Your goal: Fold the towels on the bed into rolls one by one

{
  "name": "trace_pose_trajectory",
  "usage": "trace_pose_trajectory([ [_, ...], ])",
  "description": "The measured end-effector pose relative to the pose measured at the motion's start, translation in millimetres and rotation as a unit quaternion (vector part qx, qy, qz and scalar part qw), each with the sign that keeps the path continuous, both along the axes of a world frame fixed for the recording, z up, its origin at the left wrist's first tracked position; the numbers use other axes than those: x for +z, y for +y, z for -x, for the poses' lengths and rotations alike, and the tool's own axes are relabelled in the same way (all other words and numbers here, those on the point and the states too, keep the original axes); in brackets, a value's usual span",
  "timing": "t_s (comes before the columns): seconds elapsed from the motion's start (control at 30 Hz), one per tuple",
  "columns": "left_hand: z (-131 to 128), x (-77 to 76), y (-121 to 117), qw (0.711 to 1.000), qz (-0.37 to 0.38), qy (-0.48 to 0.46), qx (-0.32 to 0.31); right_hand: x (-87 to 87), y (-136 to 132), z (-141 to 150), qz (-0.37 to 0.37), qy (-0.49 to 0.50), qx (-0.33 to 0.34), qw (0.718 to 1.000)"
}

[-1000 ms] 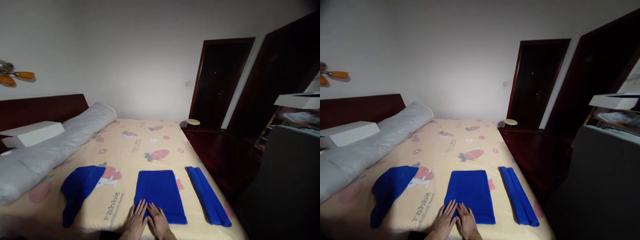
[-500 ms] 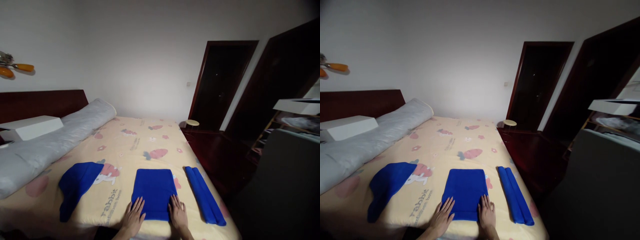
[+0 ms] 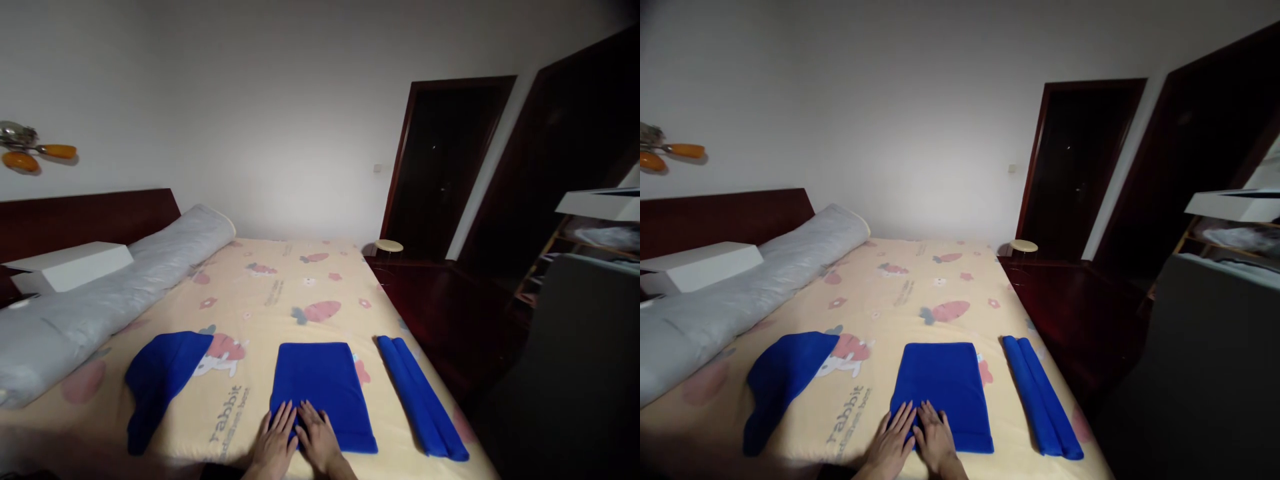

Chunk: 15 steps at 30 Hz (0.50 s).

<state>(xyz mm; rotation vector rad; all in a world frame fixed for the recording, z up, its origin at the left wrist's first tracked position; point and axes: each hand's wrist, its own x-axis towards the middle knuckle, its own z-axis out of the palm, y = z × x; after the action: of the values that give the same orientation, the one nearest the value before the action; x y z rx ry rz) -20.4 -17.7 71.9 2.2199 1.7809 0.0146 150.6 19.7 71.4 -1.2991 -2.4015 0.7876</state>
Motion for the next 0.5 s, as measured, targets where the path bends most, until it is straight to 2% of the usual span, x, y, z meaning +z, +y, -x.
trace_pose_trajectory([
  [0.1,0,2.0,1,1.000,0.010,-0.011,0.008,-10.2,6,-9,-0.028,-0.028,-0.054,0.998],
  [0.27,-1,6.4,-1,1.000,0.008,-0.020,0.013,-21.9,22,-49,-0.054,-0.088,-0.165,0.981],
  [0.4,-1,5.5,-2,1.000,0.006,-0.027,0.013,-27.8,30,-80,-0.068,-0.114,-0.213,0.968],
  [0.5,-1,2.4,-2,1.000,0.003,-0.026,0.013,-26.4,25,-94,-0.081,-0.111,-0.219,0.966],
])
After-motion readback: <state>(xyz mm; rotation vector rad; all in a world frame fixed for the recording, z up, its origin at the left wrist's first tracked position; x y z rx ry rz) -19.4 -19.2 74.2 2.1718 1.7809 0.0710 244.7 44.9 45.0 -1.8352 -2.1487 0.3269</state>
